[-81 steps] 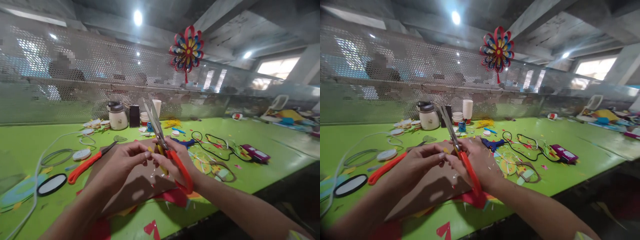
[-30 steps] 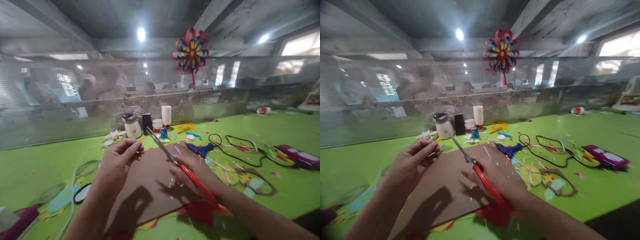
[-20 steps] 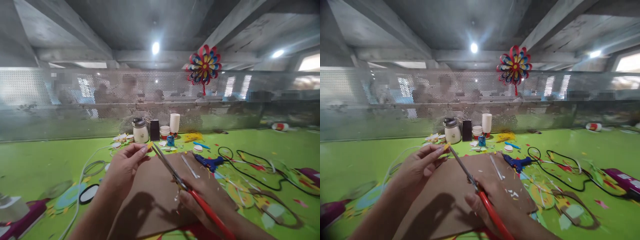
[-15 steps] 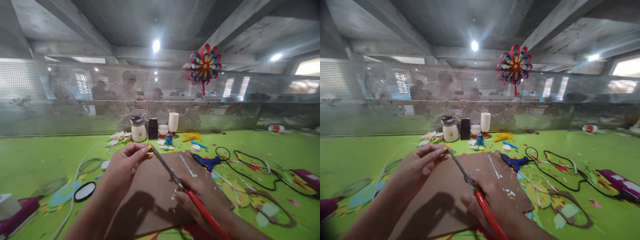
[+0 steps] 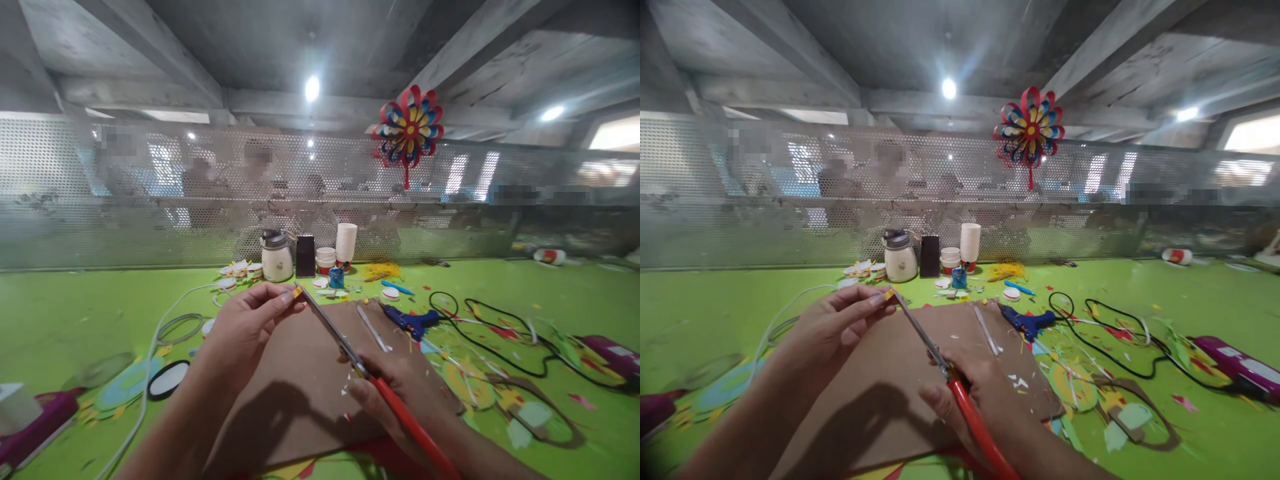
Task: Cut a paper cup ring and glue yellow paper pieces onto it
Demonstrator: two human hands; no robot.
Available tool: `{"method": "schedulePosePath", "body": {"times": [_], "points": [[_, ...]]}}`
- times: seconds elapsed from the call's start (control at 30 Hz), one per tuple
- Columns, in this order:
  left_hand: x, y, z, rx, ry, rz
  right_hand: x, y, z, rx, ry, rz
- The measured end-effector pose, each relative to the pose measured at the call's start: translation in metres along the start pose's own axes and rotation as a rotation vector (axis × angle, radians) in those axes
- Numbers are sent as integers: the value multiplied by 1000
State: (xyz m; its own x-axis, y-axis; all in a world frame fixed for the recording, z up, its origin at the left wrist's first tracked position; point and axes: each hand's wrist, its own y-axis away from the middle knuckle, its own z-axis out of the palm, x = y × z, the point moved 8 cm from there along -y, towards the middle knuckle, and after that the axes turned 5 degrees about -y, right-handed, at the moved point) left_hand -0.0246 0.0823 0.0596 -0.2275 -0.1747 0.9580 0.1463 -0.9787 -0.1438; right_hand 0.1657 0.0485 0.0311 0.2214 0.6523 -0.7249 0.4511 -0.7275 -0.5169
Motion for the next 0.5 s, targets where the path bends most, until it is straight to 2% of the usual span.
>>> {"method": "schedulePosePath", "body": {"times": [0.2,0.33,0.5], "points": [[2,-2,3,-28,8,8,6,2,1,-1,-26,48],[2,-3,2,-32,7,-1,5,0,1,-16,-14,28],[0,-5,-2,-39,-1,-22,1,-1,-4,27,38,-20]]}}
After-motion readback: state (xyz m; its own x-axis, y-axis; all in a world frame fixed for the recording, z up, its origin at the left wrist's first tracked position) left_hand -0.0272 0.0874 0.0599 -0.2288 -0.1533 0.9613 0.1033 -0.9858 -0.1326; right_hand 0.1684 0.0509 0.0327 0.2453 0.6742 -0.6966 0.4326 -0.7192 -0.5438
